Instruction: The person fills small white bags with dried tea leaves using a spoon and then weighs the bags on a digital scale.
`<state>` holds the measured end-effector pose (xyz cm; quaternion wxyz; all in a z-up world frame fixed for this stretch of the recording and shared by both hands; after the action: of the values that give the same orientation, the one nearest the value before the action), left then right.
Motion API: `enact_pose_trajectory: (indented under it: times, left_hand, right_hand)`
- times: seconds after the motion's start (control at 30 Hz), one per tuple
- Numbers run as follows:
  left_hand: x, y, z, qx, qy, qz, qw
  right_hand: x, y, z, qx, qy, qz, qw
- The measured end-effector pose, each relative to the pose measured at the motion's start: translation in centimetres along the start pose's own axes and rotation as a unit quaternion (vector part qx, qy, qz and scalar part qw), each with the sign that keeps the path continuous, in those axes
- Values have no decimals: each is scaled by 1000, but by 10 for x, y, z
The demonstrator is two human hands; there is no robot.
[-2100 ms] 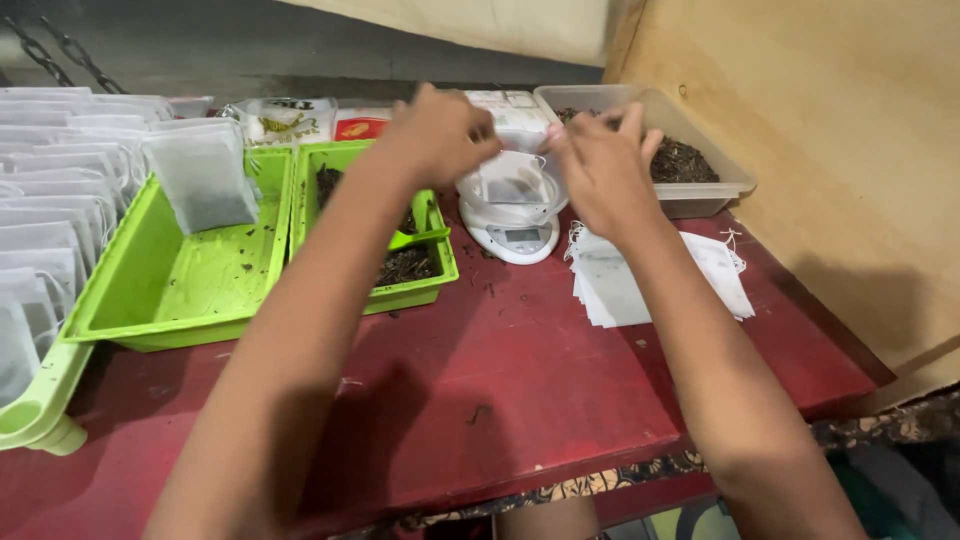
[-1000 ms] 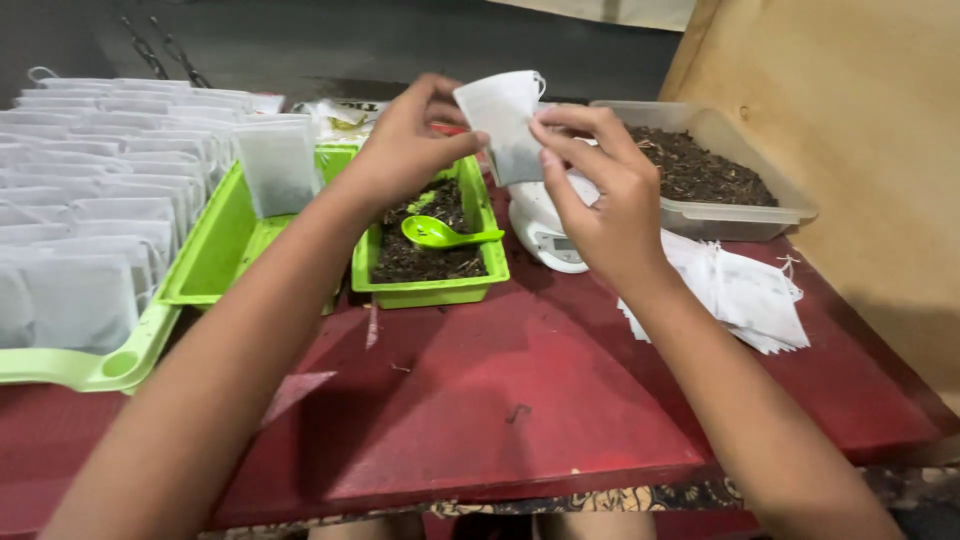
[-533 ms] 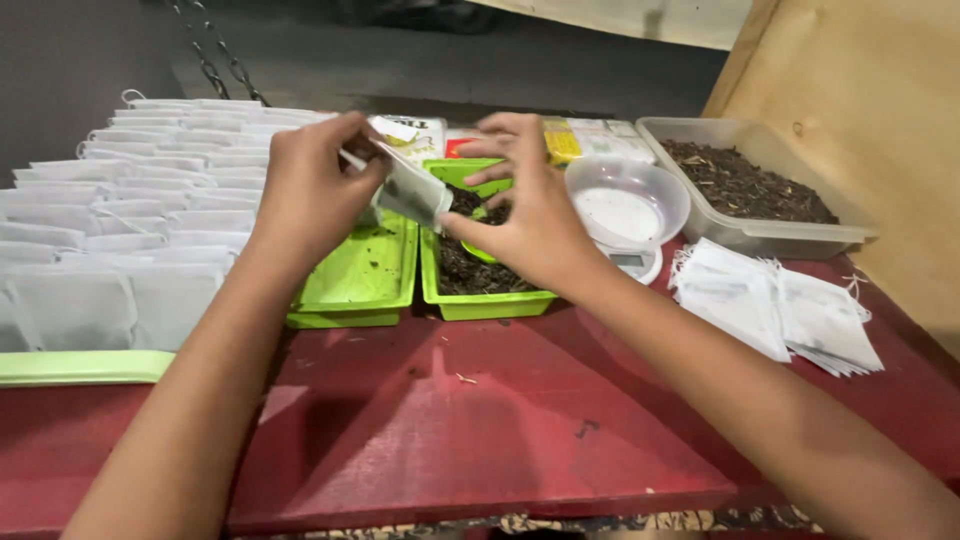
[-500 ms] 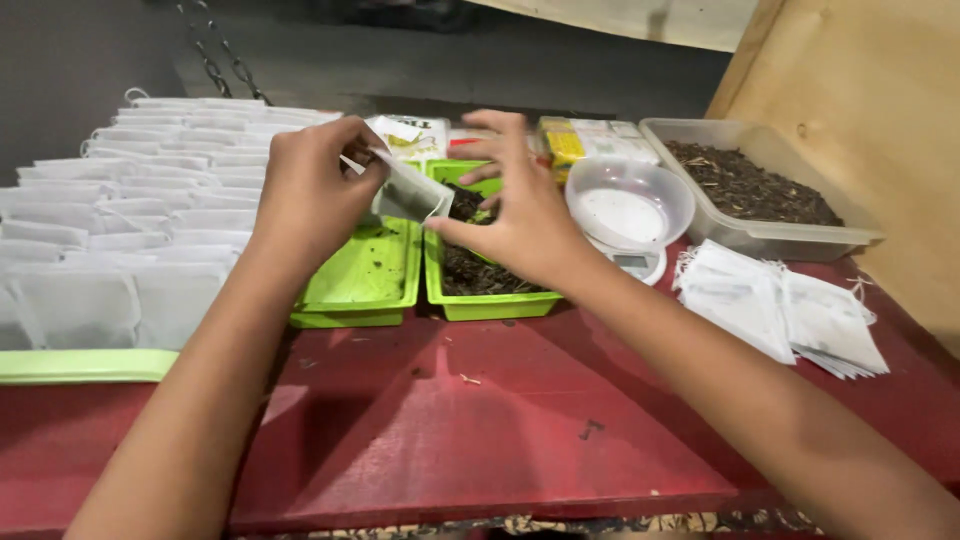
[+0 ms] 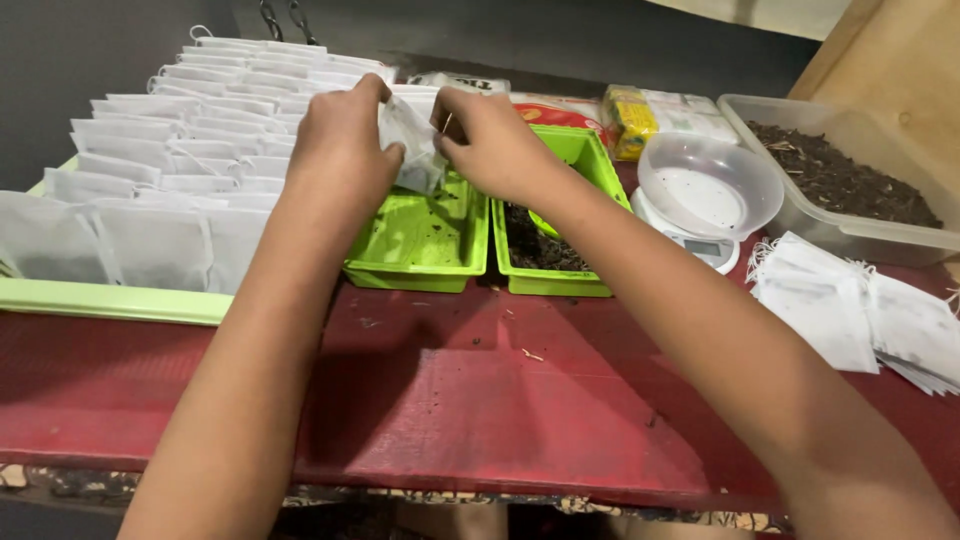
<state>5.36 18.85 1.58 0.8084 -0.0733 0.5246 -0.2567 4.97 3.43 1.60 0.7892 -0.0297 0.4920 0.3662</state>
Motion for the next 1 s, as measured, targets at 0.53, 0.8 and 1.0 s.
enact_pose_trajectory:
  times: [0.53, 0.8, 1.0]
  left_hand:
    - [41, -13, -18, -48, 202, 168, 964]
    - [43, -24, -22, 3, 188, 173, 967]
    - [41, -31, -32, 1, 264, 218, 940]
  right_hand:
    - [13, -15, 24, 90, 22, -188, 978]
    - [-48, 14, -5, -59, -92, -192, 975]
    - [-126, 27, -86, -79, -143, -185, 969]
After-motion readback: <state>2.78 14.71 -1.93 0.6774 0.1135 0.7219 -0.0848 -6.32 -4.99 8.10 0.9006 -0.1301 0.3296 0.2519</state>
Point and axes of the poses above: each hand's wrist, its own z-axis towards the middle knuckle, its own x-axis out of the palm, y = z × x, the point moved 6 cm from there along z, towards the middle knuckle, and after that the axes turned 3 degrees about -x, right-handed, at the moved point
